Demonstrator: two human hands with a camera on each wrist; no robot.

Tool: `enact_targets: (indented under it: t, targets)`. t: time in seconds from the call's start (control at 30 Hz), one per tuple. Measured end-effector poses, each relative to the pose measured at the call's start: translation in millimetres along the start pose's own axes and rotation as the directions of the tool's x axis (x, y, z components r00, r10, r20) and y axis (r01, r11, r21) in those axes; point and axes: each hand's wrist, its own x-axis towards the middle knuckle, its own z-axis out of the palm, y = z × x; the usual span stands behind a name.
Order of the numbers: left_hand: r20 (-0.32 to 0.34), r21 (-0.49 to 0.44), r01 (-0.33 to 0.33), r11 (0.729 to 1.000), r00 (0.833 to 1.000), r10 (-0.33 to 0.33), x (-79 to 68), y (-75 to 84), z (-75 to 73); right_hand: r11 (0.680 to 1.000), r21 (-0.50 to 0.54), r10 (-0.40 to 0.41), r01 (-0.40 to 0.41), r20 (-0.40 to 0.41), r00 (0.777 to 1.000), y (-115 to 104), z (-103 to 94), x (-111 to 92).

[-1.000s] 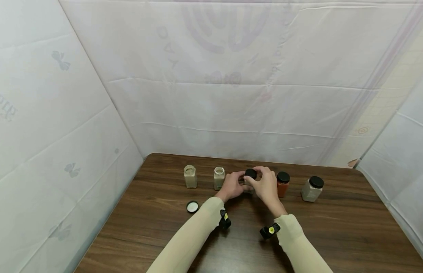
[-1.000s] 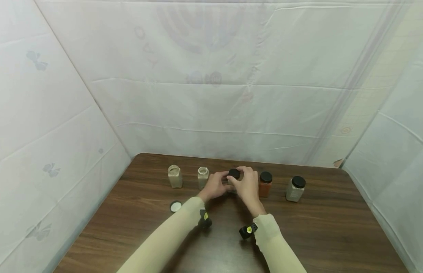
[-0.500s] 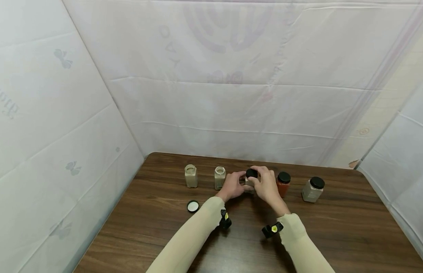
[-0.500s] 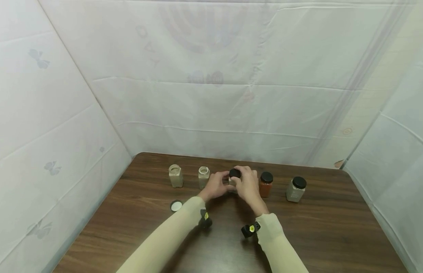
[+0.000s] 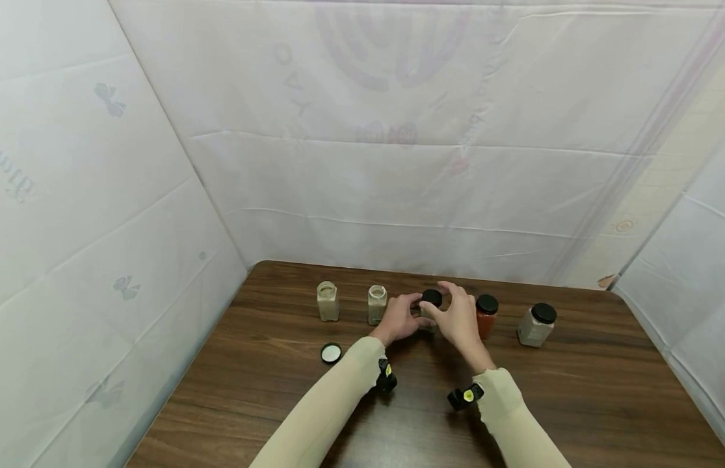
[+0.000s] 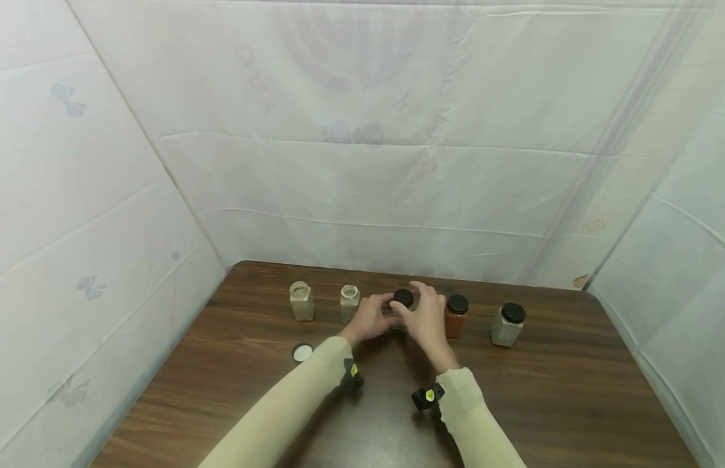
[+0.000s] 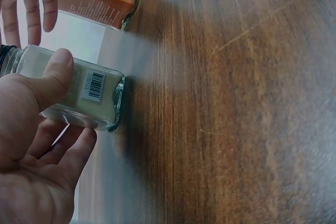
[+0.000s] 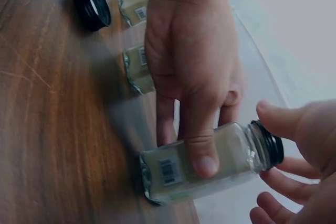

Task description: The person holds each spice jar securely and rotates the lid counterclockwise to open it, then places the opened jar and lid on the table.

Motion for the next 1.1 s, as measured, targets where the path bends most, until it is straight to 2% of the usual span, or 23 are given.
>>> enact_targets:
  t: [0.13,0.27,0.5,0.6,0.77,0.97,1.1]
  targets:
    - [-0.014,0.029,-0.01,1.0,1.0,0.01,-0.3,1.2,0.1,0.999,0.025,0.049,-0.048,-0.067,0.997,-2.2,4.5,-2.8]
    - [-0.018,0.045,-0.012,0.999,1.0,0.013,0.0,1.5,1.1,0.997,0.021,0.082,-0.08,-0.099,0.992,-3.1,6.9,-4.3]
    - [-0.014,0.049,0.003,0.999,1.0,-0.002,1.5,-0.7,1.8,0.997,0.031,0.076,-0.073,-0.105,0.992,-4.3,8.2,-4.2]
    - [-0.007,0.033,0.009,0.999,1.0,-0.009,1.5,-0.9,2.2,0.998,0.029,0.06,-0.058,-0.075,0.995,-3.4,6.2,-3.6]
    - [0.0,0.021,0.016,1.0,1.0,-0.016,1.4,-0.6,1.3,1.0,0.028,0.009,-0.01,0.025,1.0,0.1,0.2,-0.5]
    - [-0.012,0.042,0.01,0.999,1.0,-0.01,1.9,-0.7,1.1,1.0,0.004,-0.029,0.029,0.144,0.989,2.4,-5.8,4.1]
    - [-0.019,0.039,0.004,0.999,1.0,-0.003,1.9,-0.8,1.2,1.0,-0.002,-0.025,0.026,0.184,0.983,2.2,-7.3,5.8]
